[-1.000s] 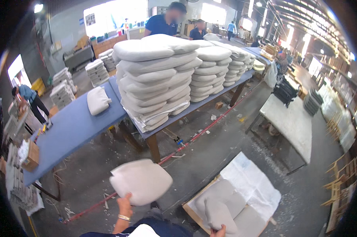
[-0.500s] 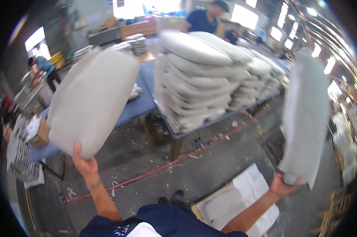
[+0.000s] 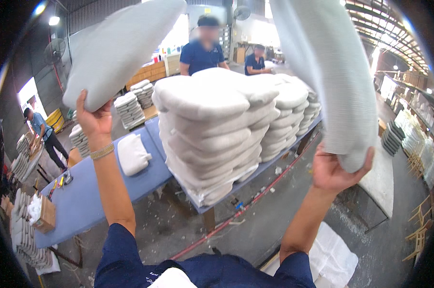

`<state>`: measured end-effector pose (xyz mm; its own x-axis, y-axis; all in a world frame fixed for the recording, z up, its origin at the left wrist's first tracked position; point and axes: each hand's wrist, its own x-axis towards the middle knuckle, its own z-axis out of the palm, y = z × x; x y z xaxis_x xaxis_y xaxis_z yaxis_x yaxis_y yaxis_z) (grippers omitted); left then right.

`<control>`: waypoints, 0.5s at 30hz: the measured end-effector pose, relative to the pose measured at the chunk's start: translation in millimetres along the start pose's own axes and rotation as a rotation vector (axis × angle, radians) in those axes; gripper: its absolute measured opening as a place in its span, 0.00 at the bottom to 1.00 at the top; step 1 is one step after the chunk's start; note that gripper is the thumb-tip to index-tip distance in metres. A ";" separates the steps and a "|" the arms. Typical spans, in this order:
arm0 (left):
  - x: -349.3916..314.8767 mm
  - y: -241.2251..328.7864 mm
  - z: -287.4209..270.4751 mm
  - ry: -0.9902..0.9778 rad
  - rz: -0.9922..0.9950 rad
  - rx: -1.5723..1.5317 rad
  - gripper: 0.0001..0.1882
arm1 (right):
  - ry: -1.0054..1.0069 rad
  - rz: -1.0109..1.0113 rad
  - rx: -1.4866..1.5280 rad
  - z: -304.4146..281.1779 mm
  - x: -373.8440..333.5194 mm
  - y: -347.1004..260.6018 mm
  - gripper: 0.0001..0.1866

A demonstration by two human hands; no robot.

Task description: The person repeatedly picks up white cushion covers from a wooden pallet on the floor and stacks them onto a table. They handle the items one at a time, moving between the pallet and the table throughout the clip.

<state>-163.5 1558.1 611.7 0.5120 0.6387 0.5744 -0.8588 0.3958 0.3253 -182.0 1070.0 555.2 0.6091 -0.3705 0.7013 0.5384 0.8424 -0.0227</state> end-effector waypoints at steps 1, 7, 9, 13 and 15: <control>16.5 -18.7 0.4 -0.005 -0.032 -0.007 0.23 | -0.029 -0.025 0.025 3.8 2.7 14.5 0.33; 96.8 -130.3 11.7 -0.047 -0.371 -0.006 0.26 | 0.080 -0.012 -0.092 50.9 19.3 96.5 0.32; 109.4 -174.3 5.5 -0.009 -0.487 0.000 0.27 | 0.086 0.025 -0.104 67.6 22.9 131.2 0.29; 86.5 -265.6 -29.6 -0.034 -0.728 0.203 0.30 | 0.180 0.107 -0.237 75.5 24.9 205.7 0.24; 97.2 -272.6 -26.7 -0.041 -0.739 0.164 0.32 | 0.208 0.211 -0.205 66.3 17.0 241.1 0.25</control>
<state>120.9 1529.9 558.7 0.9572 0.2189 0.1894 -0.2854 0.6060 0.7425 -80.4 1292.8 608.9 0.8131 -0.2863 0.5068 0.4813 0.8204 -0.3087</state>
